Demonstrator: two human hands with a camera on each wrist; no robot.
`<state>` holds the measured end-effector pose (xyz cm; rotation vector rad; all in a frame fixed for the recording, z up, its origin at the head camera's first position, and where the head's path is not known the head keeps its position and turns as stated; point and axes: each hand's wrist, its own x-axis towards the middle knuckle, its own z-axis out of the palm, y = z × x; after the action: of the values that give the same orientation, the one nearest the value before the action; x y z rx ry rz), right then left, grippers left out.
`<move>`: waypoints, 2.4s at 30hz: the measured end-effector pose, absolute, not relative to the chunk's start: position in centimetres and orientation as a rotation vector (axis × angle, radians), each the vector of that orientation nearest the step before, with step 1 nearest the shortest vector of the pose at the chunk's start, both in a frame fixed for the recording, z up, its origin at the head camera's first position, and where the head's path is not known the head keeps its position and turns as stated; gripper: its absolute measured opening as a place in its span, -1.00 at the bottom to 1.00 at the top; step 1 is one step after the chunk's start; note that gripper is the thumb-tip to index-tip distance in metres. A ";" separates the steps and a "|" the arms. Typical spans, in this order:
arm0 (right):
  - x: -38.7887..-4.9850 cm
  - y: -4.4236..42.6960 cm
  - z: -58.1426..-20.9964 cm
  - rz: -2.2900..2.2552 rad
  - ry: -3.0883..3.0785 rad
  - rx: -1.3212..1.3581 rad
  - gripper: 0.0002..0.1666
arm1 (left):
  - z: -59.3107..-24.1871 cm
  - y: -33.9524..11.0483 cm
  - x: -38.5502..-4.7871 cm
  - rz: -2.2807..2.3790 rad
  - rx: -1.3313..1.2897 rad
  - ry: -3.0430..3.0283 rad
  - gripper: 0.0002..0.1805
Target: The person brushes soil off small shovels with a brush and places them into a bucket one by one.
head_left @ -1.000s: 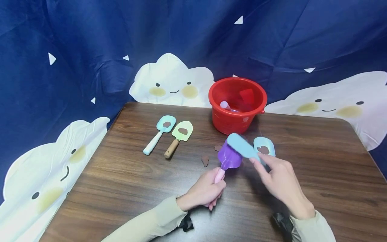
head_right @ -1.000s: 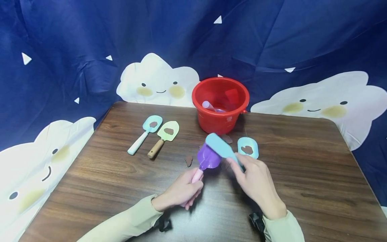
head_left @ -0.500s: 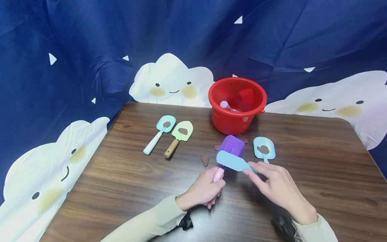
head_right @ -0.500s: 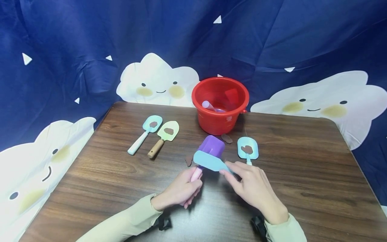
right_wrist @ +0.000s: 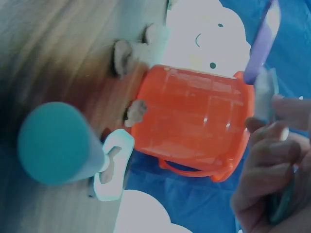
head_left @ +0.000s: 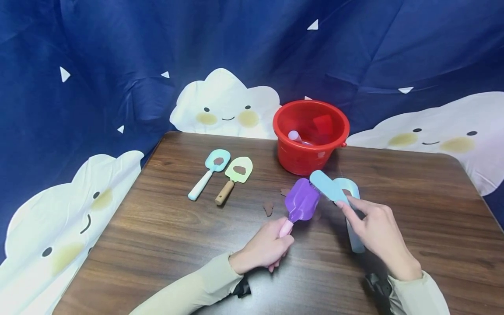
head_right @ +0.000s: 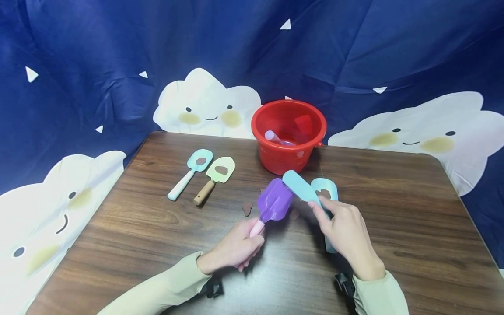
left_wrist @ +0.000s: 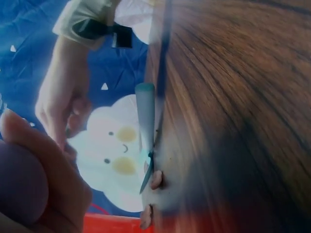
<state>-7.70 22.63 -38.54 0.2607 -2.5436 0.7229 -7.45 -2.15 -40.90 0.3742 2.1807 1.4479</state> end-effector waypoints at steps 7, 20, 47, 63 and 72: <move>-6.9 21.2 -37.7 0.662 -2.442 0.473 -0.63 | -40.9 -2.0 -7.5 1.399 0.404 2.258 -0.97; -6.2 19.6 -37.0 0.519 -2.505 0.711 -0.57 | -40.6 -2.1 -7.4 1.310 0.450 2.324 -0.94; -5.9 20.4 -38.0 0.626 -2.508 0.592 -0.62 | -40.2 -1.8 -7.9 1.463 0.343 2.120 -0.97; -6.5 22.6 -39.1 0.729 -2.456 0.599 -0.52 | -39.7 -2.2 -8.2 1.420 0.375 2.137 -0.93; -7.2 24.4 -39.0 0.755 -2.473 0.297 -0.59 | -39.2 -2.5 -8.5 1.344 0.491 2.203 -0.96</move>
<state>-7.21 24.43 -39.03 0.2973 -2.4734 0.7553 -8.51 -2.54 -39.19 0.4905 2.2027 1.3435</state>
